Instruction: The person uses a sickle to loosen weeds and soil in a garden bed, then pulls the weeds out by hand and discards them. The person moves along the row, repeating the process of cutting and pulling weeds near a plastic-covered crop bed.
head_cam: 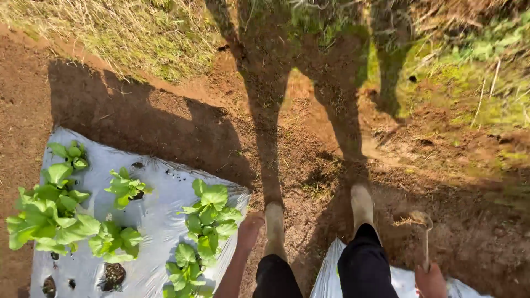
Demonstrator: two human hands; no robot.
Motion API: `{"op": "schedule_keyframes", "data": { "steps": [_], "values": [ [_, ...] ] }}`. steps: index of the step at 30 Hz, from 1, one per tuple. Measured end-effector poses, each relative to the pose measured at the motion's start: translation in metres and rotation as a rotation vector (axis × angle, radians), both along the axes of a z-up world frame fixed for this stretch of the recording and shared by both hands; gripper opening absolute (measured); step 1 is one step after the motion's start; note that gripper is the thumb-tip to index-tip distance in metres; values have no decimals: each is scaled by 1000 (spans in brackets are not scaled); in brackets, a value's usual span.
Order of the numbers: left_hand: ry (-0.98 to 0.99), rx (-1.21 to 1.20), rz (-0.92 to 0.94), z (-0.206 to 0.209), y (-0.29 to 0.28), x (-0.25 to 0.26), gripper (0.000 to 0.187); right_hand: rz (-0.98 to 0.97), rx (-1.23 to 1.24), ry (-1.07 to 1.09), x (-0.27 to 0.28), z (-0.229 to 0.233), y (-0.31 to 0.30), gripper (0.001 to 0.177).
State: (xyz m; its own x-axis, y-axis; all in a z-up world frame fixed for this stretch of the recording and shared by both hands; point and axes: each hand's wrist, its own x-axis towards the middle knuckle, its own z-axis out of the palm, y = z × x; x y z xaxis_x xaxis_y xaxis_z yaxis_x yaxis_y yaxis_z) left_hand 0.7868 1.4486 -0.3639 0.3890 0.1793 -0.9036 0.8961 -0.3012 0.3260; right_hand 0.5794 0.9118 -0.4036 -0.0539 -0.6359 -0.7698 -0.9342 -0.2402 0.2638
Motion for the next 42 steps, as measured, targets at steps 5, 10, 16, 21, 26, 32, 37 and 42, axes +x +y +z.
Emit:
{"op": "schedule_keyframes", "data": {
  "steps": [5, 10, 16, 21, 26, 32, 37, 42],
  "values": [
    [-63, 287, -35, -80, 105, -44, 36, -227, 45, 40, -57, 32, 103, 41],
    [42, 179, -170, -104, 114, -90, 22, -14, 38, -316, -116, -3, 147, 25],
    [-105, 80, -463, -115, 59, -93, 44, -134, 112, -464, -67, -70, 158, 41],
    [-316, 86, -1116, -193, -30, -79, 50, -237, 140, -687, -23, -176, 145, 24],
    [-560, -54, -1889, -306, -117, -77, 60, -440, 132, -851, 28, -239, 153, 16],
    [-756, -26, -2245, -380, -200, -53, 60, -614, 133, -1101, 38, -315, 158, 5],
    [-1295, -142, -2660, -449, -203, 10, 70, -841, 45, -1212, 42, -362, 181, 7],
    [-1497, -219, -2724, -469, -221, 68, 51, -1003, 81, -1351, 46, -393, 208, 7]
  ]
}}
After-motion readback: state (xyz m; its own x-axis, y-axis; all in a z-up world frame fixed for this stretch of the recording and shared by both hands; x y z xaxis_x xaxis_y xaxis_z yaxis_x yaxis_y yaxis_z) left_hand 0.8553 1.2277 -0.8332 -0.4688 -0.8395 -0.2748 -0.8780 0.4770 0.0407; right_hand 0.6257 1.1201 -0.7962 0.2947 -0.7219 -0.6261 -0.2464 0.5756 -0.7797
